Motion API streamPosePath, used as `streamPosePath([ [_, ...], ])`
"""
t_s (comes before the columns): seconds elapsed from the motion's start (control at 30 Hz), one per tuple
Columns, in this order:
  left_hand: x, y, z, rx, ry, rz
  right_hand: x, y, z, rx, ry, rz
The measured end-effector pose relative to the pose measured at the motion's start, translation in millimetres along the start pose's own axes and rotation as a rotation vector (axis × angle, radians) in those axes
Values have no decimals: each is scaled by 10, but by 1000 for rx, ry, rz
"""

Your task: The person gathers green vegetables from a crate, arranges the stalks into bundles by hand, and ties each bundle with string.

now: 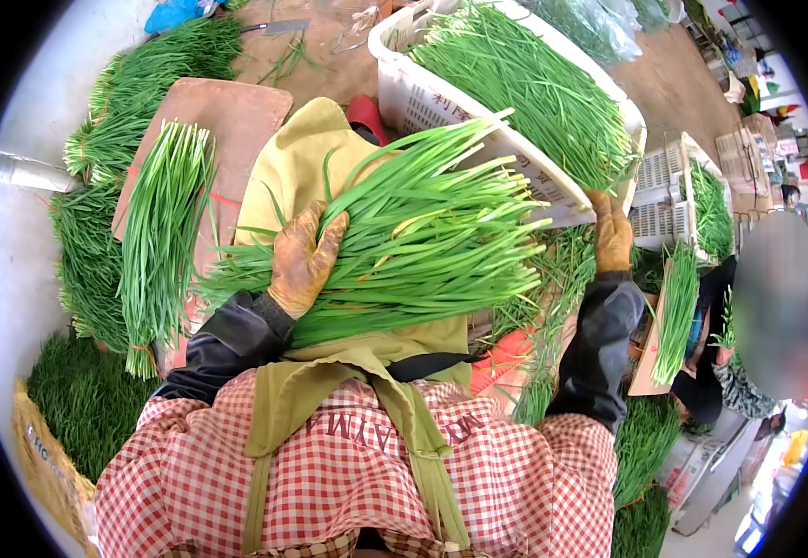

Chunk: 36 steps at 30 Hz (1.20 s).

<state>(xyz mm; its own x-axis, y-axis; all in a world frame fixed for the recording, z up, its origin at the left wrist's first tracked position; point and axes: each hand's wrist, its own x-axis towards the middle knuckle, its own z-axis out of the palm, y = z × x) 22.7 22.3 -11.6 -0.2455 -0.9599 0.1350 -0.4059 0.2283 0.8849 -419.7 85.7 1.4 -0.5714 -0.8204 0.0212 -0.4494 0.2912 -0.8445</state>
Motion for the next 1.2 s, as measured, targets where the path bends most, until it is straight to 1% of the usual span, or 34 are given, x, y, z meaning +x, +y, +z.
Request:
streamPosePath([
  [0.03,11,16,7,46,3,9,-274,-478,146,75,-37,-31],
  [0.07,17,31,2,48,-11,11,-450,-823,325,116,-80,-192],
  [0.1,40,48,-2,41,-24,19,-590,-1024,450,63,-148,-330],
  [0.13,66,65,0,33,-36,27,-603,-915,525,-203,-203,-550],
  [0.17,66,64,-20,104,-71,29,-756,-907,633,-331,-206,-523],
  [0.2,74,98,-42,105,-81,37,-954,-950,689,-307,-241,-445],
  [0.23,82,155,-78,177,-123,82,-1157,-786,787,-318,-177,-489],
  [0.27,84,207,-107,246,-163,124,-1388,-721,856,-331,-118,-461],
  [0.3,75,243,-134,316,-223,109,-1586,-625,920,-354,-117,-467],
  [0.37,52,224,-129,313,-264,97,-1825,-496,958,-376,-116,-458],
  [0.4,54,218,-133,314,-291,92,-1892,-461,960,-194,-103,-381],
  [0.43,18,162,-104,372,-244,143,-1930,-473,963,-12,-87,-304],
  [0.47,5,152,-98,374,-254,149,-1913,-490,936,-11,-78,-296],
  [0.53,-3,172,-67,285,-200,169,-1719,-575,790,395,-2,4],
  [0.6,-8,179,-47,287,-198,166,-1453,-620,626,242,-4,-129],
  [0.63,-23,178,-45,293,-197,157,-1316,-662,575,5,32,-325],
  [0.67,-34,174,-38,293,-189,149,-1219,-807,545,6,23,-329],
  [0.73,-44,162,-32,303,-179,156,-1062,-1091,527,-363,-256,-348],
  [0.77,-45,165,-34,307,-174,149,-993,-1094,599,-429,-335,-435],
  [0.8,-46,173,-37,307,-163,169,-928,-1021,674,-424,-342,-438],
  [0.87,-58,167,-45,312,-148,185,-810,-821,840,-413,-472,-532],
  [0.9,-72,165,-50,283,-140,160,-760,-790,845,-211,-522,-440],
  [0.93,-81,162,-51,254,-131,134,-698,-764,806,-209,-528,-442],
  [1.0,-92,118,-53,231,-126,134,-634,-730,699,428,-834,256],
  [1.07,-105,94,-33,206,-137,140,-681,-743,678,504,-841,292],
  [1.13,-90,102,-12,237,-112,197,-731,-670,729,610,-654,336],
  [1.17,-84,121,-3,253,-115,214,-732,-641,712,744,-638,363],
  [1.2,-87,121,6,251,-115,216,-724,-585,706,744,-636,361],
])
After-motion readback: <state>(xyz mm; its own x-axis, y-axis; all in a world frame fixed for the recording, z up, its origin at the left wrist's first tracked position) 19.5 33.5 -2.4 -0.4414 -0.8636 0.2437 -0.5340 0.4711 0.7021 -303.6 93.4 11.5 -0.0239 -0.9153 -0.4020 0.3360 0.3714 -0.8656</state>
